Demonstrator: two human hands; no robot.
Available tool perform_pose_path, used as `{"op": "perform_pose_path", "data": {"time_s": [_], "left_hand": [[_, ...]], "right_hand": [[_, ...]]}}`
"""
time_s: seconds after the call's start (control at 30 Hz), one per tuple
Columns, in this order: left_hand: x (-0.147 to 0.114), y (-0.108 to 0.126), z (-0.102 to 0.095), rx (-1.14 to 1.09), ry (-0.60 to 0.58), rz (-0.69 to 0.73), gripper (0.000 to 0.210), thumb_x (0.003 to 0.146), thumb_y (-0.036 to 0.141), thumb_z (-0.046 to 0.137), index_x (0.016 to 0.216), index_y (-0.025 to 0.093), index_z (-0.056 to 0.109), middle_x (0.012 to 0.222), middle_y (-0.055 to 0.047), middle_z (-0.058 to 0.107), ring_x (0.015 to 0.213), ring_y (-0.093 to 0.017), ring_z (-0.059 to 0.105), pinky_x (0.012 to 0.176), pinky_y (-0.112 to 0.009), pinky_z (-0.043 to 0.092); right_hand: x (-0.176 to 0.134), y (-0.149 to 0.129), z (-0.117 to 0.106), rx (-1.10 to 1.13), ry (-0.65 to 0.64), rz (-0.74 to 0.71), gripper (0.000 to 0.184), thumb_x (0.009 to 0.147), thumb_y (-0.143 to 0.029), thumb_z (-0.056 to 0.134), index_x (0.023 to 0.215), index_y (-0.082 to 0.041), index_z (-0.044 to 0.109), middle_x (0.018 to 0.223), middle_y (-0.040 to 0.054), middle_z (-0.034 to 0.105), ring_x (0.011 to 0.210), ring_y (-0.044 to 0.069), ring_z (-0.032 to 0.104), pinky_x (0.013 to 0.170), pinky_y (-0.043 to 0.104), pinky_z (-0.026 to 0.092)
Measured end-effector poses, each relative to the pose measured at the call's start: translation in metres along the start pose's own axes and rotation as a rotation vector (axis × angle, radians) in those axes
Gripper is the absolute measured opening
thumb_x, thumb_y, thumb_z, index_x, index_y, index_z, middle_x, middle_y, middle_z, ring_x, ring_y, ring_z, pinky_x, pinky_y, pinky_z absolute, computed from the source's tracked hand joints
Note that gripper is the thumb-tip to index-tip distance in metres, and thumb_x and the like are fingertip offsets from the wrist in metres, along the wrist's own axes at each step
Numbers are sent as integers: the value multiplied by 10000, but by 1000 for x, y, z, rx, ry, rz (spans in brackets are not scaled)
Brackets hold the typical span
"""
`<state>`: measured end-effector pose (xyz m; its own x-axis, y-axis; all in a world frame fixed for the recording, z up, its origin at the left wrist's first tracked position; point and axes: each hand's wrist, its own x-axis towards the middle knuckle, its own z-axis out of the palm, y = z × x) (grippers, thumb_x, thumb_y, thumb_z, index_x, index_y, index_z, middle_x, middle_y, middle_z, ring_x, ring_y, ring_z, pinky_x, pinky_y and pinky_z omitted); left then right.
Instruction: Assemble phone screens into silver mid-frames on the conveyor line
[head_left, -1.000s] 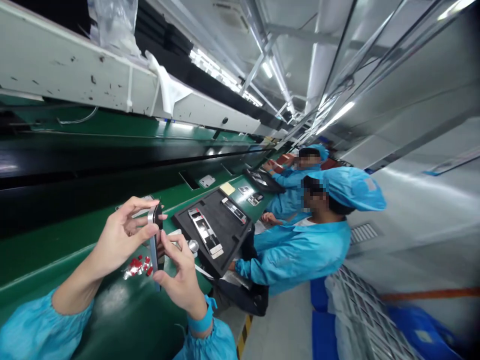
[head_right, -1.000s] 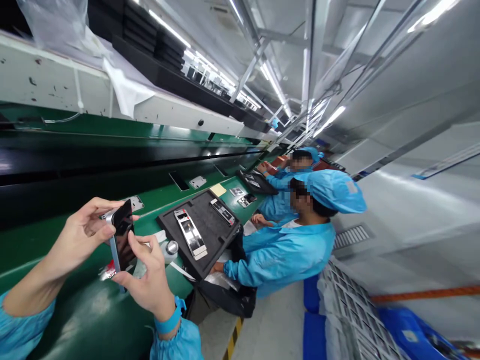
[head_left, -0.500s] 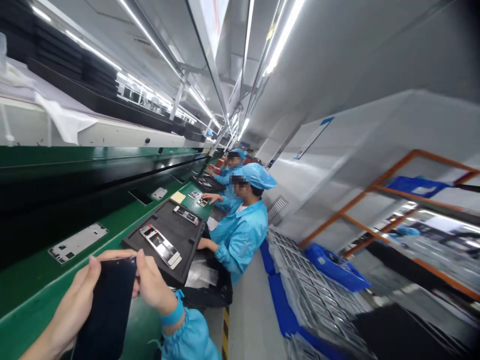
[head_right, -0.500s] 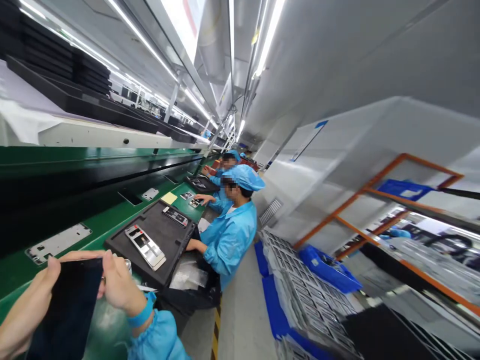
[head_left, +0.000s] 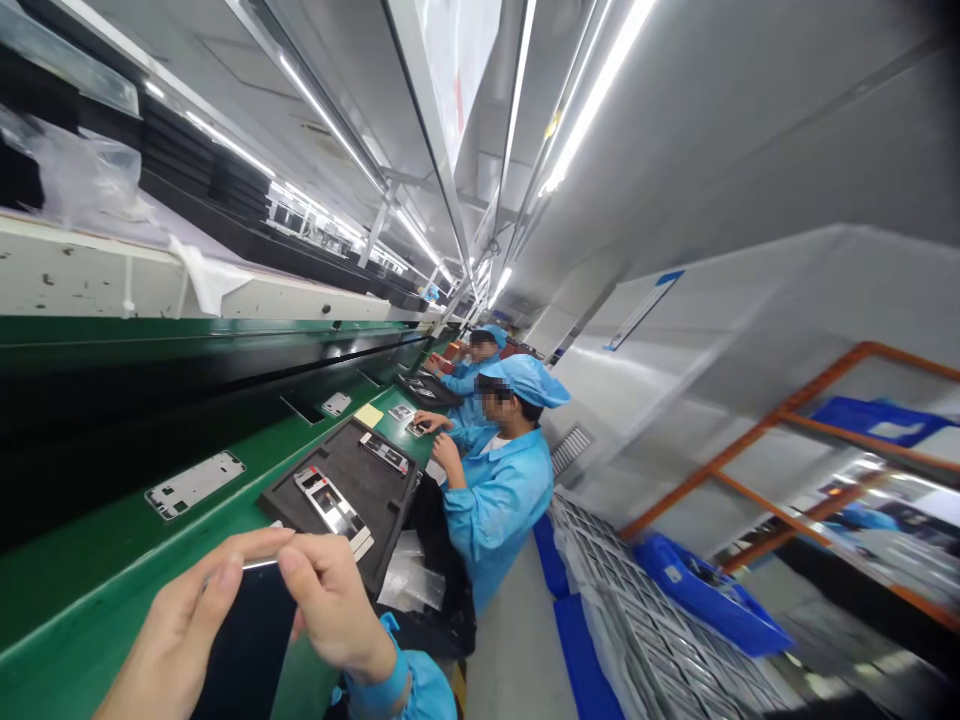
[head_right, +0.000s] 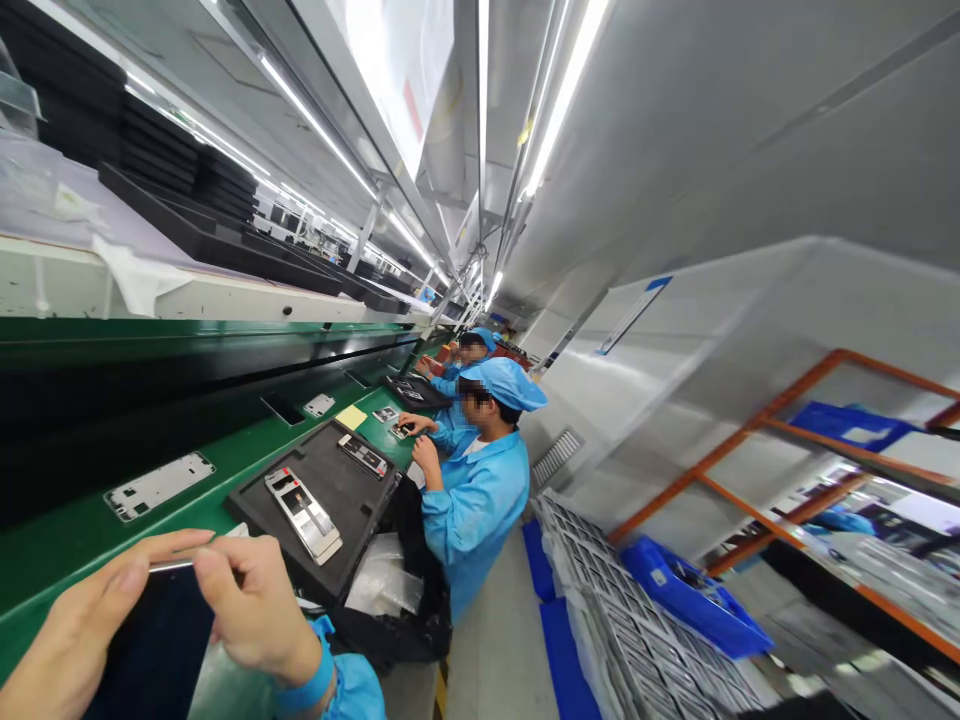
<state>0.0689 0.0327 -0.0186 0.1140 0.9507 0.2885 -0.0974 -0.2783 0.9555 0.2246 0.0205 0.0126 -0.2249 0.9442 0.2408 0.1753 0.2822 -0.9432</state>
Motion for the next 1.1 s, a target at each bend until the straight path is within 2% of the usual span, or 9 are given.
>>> {"op": "perform_pose_path", "data": {"time_s": [0.13, 0.27, 0.33, 0.47, 0.6, 0.67, 0.9, 1.03, 1.1], "left_hand": [[11, 10, -5, 18, 34, 44, 526, 842, 726, 700, 955, 239, 866, 1077, -111, 822, 1088, -357, 761, 1023, -413, 610], [13, 17, 1, -199, -16, -162, 496, 789, 702, 786, 994, 253, 835, 905, -109, 821, 912, -352, 797, 784, -373, 669], [15, 19, 5, -356, -26, -296, 473, 787, 661, 817, 1033, 257, 809, 875, -101, 818, 836, -343, 801, 636, -344, 654], [31, 21, -8, -538, 137, -351, 426, 831, 601, 812, 1036, 231, 760, 931, -99, 827, 740, -275, 790, 617, -299, 648], [44, 27, -38, -659, 311, -339, 300, 951, 498, 691, 1108, 243, 702, 915, -103, 829, 728, -282, 800, 653, -361, 681], [46, 30, -46, -683, 361, -300, 254, 996, 471, 628, 1104, 253, 699, 932, -98, 829, 735, -270, 805, 657, -358, 686], [45, 38, -39, -711, 314, -343, 313, 1098, 427, 438, 1153, 198, 645, 885, -124, 813, 682, -264, 792, 605, -373, 671], [47, 40, -34, -780, 318, -394, 436, 1132, 443, 279, 1136, 186, 631, 853, -141, 799, 650, -252, 780, 595, -354, 655], [48, 40, -33, -818, 365, -419, 486, 1131, 475, 245, 1125, 184, 634, 856, -146, 799, 645, -262, 780, 589, -368, 656]], "right_hand": [[23, 3, 10, 72, 96, -68, 786, 831, -952, 505, 717, -192, 669, 555, -16, 526, 557, 136, 491, 530, 259, 419], [31, 14, -9, 75, -147, 91, 810, 857, -962, 430, 573, -207, 497, 488, -17, 503, 444, 100, 472, 454, 226, 341], [33, 22, -17, 79, -186, 123, 811, 841, -973, 441, 559, -213, 466, 481, -13, 506, 431, 97, 477, 444, 217, 329], [22, 37, -5, 71, -87, 94, 802, 795, -1000, 466, 735, -206, 566, 635, -28, 524, 561, 107, 494, 539, 219, 421], [-5, 39, 19, 63, -422, 136, 763, 904, -939, 363, 655, -240, 541, 596, 1, 512, 585, 170, 526, 648, 323, 503], [-12, 35, 24, 77, -484, 171, 773, 912, -936, 339, 634, -245, 548, 596, 16, 541, 578, 182, 544, 675, 354, 511], [-8, 47, 21, 47, -309, 175, 786, 856, -958, 421, 597, -229, 563, 516, -23, 502, 460, 116, 474, 509, 266, 395], [-9, 67, 33, 115, -218, 144, 833, 776, -1028, 398, 466, -255, 408, 381, -57, 319, 388, 92, 338, 454, 263, 331], [-8, 71, 40, 125, -214, 148, 834, 775, -1032, 386, 459, -260, 386, 372, -49, 325, 391, 95, 348, 459, 264, 341]]}}
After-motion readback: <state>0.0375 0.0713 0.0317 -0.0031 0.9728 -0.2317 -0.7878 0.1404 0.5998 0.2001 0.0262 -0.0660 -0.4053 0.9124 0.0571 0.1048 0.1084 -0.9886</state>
